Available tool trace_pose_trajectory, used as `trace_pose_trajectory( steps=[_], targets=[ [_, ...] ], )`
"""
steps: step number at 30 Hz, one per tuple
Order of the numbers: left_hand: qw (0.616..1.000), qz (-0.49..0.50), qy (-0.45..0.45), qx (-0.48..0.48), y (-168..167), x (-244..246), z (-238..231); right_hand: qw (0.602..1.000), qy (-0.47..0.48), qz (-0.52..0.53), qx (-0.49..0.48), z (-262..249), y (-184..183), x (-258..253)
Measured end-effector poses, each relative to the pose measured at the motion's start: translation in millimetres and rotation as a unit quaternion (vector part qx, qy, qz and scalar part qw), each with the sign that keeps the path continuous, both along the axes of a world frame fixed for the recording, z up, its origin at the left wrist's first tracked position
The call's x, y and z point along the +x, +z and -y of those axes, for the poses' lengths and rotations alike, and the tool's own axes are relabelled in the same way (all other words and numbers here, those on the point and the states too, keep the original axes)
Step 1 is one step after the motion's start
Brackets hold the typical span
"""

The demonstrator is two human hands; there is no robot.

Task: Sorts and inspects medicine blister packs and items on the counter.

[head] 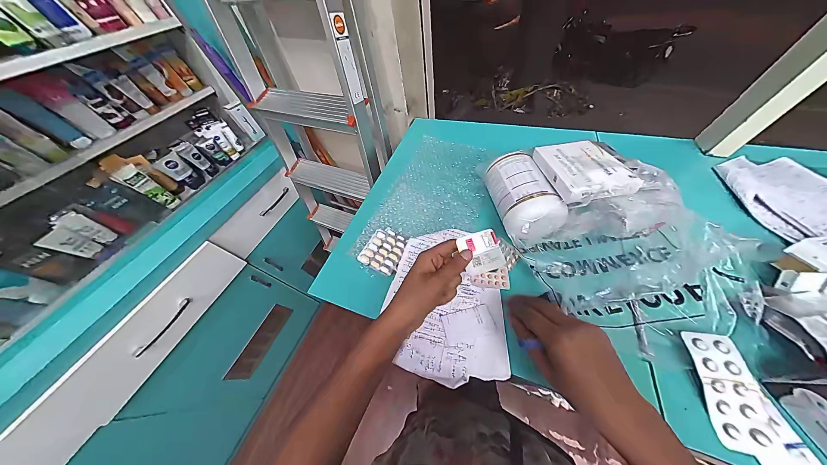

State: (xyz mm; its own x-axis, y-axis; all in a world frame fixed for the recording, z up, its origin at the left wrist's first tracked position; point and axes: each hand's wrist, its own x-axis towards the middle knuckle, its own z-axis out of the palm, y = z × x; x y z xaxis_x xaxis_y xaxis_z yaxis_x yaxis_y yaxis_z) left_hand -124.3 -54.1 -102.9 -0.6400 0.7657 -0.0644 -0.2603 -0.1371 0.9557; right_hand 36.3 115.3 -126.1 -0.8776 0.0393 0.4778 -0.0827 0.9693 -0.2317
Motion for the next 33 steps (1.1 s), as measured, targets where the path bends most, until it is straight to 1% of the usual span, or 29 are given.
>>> trace_pose_trajectory(
  steps=[2,5,7,15,16,18,20,23,25,28,30,33],
  targets=[
    [1.000,0.002,0.000,0.014,0,4,9,0.994,-0.054,0.100,0.006,7,7,-26],
    [1.000,0.010,0.004,0.027,-1,10,20,0.949,-0.135,0.283,0.021,23,25,-54],
    [0.999,0.017,0.007,0.042,-2,12,26,0.934,-0.146,0.325,0.024,30,28,-64],
    [0.993,0.057,0.011,0.107,-4,23,36,0.940,-0.144,0.302,0.065,39,22,-70],
    [0.992,0.056,0.012,0.110,-4,24,37,0.949,-0.142,0.275,0.064,40,21,-69],
    [0.992,0.052,0.018,0.113,-2,25,38,0.977,-0.127,0.165,0.052,37,18,-66],
    [0.992,0.045,0.029,0.112,0,28,39,0.992,-0.106,0.062,-0.007,27,22,-64],
    [0.990,0.039,0.032,0.128,2,32,41,0.986,-0.083,-0.030,-0.140,14,43,-56],
    [0.989,0.037,0.037,0.136,3,34,41,0.960,-0.038,-0.081,-0.264,13,56,-50],
    [0.988,0.030,0.039,0.147,3,38,40,0.908,0.012,-0.104,-0.405,21,72,-41],
    [0.986,0.032,0.041,0.156,4,41,40,0.878,0.035,-0.101,-0.467,25,75,-38],
    [0.986,0.035,0.042,0.159,7,44,40,0.850,0.058,-0.083,-0.517,26,72,-38]
  ],
)
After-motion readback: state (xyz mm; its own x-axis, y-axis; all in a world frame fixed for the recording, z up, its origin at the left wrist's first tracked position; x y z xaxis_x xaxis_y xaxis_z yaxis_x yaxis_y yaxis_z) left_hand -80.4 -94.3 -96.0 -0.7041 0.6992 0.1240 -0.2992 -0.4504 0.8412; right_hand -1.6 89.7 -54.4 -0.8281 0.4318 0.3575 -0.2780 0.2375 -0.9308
